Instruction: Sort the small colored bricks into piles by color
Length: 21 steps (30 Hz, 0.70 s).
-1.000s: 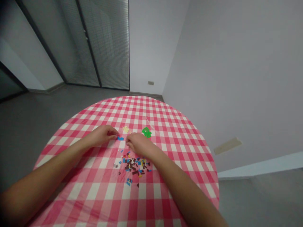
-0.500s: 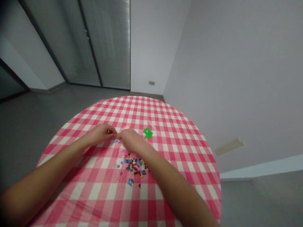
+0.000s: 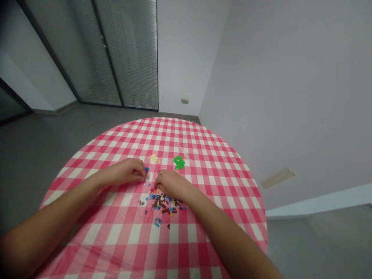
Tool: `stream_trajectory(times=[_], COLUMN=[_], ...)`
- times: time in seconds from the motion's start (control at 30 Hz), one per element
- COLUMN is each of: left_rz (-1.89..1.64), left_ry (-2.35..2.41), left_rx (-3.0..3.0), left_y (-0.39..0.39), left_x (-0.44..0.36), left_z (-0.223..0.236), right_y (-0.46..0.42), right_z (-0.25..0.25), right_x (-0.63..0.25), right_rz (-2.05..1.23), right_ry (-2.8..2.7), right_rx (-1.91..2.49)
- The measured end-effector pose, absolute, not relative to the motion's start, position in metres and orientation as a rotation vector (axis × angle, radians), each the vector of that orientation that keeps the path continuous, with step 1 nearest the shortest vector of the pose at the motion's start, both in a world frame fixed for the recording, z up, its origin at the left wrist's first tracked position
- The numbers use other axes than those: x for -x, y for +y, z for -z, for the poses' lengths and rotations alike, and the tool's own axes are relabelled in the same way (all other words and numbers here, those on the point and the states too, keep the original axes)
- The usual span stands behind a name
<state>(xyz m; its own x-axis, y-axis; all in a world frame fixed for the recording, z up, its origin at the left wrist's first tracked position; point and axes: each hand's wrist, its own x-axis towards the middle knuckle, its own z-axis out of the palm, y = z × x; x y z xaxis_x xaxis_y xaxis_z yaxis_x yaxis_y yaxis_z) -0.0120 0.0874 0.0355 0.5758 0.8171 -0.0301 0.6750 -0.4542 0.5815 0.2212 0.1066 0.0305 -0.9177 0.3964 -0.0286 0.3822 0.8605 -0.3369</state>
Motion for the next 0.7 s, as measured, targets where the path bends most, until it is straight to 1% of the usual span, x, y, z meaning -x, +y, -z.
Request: stream_trajectory(times=[0.1, 0.23, 0.33, 0.47, 0.57, 0.7], left_rz=[-0.318, -0.255, -0.272, -0.280, -0.280, -0.365], left_ry=[1.045, 0.937, 0.917, 1.014, 1.125, 1.322], left_rx=[-2.325, -2.440, -2.448, -2.383, -2.351, -2.233], left_y=[0.081, 0.077, 0.078, 0.077, 0.076, 0.080], left_x=[0.000, -0.011, -0.013, -0.016, -0.012, 0.010], left_z=[-0.035, -0.033, -0.029, -0.028, -0.033, -0.043], right_y=[0.105, 0.103, 0.102, 0.100, 0.099, 0.098], right_z=[-0.036, -0.048, -0.050, -0.042, -0.038, -0.042], right_x=[-0.230, -0.257, -0.275, -0.283, -0.282, -0.281], right_rz=[-0.541, -0.644, -0.686, -0.684, -0.648, -0.617], right_ry=[-2.898, -2.655, -2.731, -2.969, -2.988, -2.998], right_rx=[0.706, 0.971, 0.957, 0.816, 0.884, 0.968])
